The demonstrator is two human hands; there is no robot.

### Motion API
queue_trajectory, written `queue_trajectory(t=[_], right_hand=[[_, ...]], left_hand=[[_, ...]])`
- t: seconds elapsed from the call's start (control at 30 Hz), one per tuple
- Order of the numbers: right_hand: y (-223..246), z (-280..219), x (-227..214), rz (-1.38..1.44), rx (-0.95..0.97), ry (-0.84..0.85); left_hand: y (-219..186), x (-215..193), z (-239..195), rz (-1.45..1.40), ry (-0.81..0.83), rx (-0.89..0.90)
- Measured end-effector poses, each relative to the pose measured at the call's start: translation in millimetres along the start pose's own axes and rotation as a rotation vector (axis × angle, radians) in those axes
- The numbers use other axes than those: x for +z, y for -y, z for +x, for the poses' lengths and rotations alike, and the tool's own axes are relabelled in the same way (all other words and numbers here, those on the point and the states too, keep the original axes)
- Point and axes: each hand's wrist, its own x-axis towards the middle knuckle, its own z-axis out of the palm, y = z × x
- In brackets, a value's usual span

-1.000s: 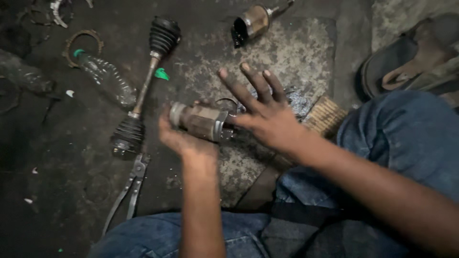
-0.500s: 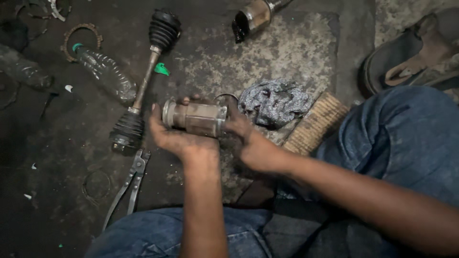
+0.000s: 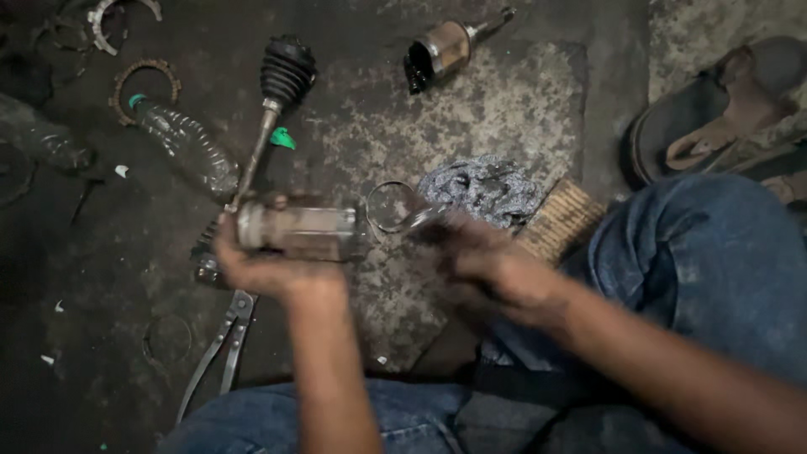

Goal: The person sits on the floor and cleans a cylindrical metal mechanical part using a rag. They repeatedly wipe the exterior and interior surfaces of the part, handling it with both hands to remove grease and debris. Other disassembled parts and tools are visible on the floor nearby.

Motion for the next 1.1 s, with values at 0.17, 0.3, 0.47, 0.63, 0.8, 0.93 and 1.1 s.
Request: queue_trajectory(t=[0.17,0.3,0.47,0.63,0.8,0.93,1.1], right_hand=[[3,10,-60,-0.392,-0.040,-0.099],[2,-5,-80,-0.932,0.120,-0.037],[-40,-6,-57,-1.268,0.256,0.144],[-61,-12,-36,-1.531,0.083,0.103],[-53,0,-38,-1.331,0.091,0.050],[-44,1,-41,-1.223,-0.012,-0.009],[-43,3,-44,-1.269,-0.038,-0.009]], left_hand=[[-18,-3,9,-0.072,-0.104,-0.013],[-11,-10,12,0.004,-0.099,0.012],[-3,-4,7,-0.008,-0.128,-0.046],[-6,0,2,-0.032,-0.135,-0.045],[-9,-6,6,-0.040,-0.120,-0.055],[-8,-5,7,-0.012,-0.173,-0.023],[-9,-5,5,-0.042,-0.114,-0.030]])
